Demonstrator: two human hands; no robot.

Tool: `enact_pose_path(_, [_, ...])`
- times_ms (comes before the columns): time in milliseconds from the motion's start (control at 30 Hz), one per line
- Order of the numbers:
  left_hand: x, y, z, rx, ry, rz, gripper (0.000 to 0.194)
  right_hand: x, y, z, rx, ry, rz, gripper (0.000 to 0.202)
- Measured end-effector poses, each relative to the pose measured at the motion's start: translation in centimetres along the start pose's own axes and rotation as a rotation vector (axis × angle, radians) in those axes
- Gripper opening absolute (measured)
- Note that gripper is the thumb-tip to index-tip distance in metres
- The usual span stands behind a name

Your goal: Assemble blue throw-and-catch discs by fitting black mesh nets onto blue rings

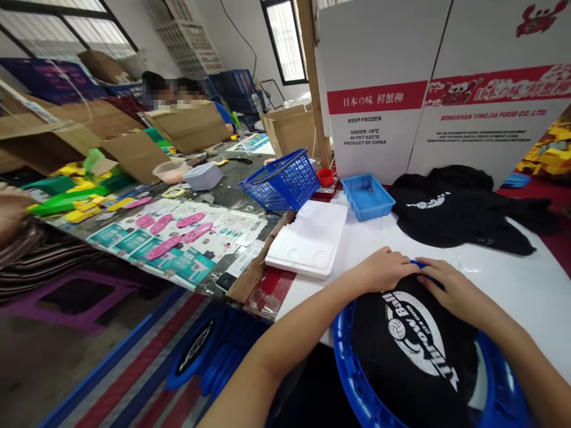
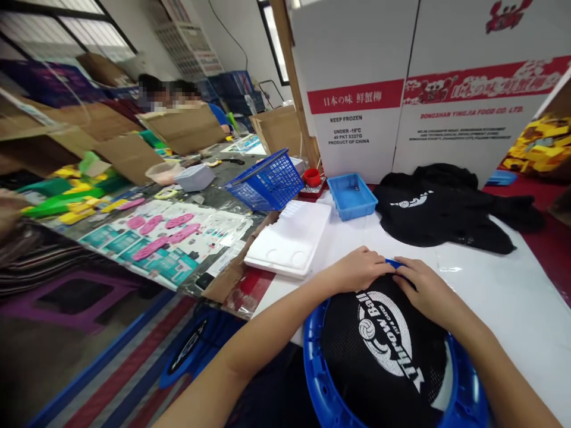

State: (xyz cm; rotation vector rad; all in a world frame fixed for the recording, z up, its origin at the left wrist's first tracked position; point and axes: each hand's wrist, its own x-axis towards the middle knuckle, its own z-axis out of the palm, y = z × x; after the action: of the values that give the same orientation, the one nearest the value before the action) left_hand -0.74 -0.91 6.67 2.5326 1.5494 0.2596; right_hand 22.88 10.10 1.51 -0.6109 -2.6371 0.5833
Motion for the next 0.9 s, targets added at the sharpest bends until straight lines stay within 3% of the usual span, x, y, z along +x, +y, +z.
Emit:
enact_pose_path(200, [-0.4,0.3,-1.1,0.073,0.041,-0.334,0.042,-0.3,2.9,-0.6,-0.093,0.118,0.053,0.044])
enact_pose_path(300, [-0.3,0.3,-1.4,0.119,0.03,-0.48,0.038,-0.9,3.5,-1.7,-0.102,0.09,0.044,0.039])
enact_pose_path(400, [-0.5,0.6,-1.6,0.114,0.015,-0.543,0.037,-1.3,2.6,-2.7,-0.089,0.036,0.068,0.034])
enact_pose_path(500, [-1.0,0.4,-1.7,0.064,0.003,-0.499,0.031,-1.2,1.3,-3.3,-0.085,-0.008,0.065,0.028])
enact_pose_path(633, [-1.2,-0.8,-1.7,0.026,-0.018,-0.404,0.051,-0.9,0.6,-3.9,-0.065,-0.064,0.077,0.037])
enact_pose_path(767, [-1.0,-1.3,-1.2,0.031,0.142,-0.377,0.038,-1.2,-0.1,-4.3,-0.033,-0.076,0.103,0.048])
enact_pose_path(900, [-0.4,-1.6,-0.2,-0.097,0.252,-0.175,0.031,-1.5,-1.2,-5.1,0.039,-0.135,0.147,0.05])
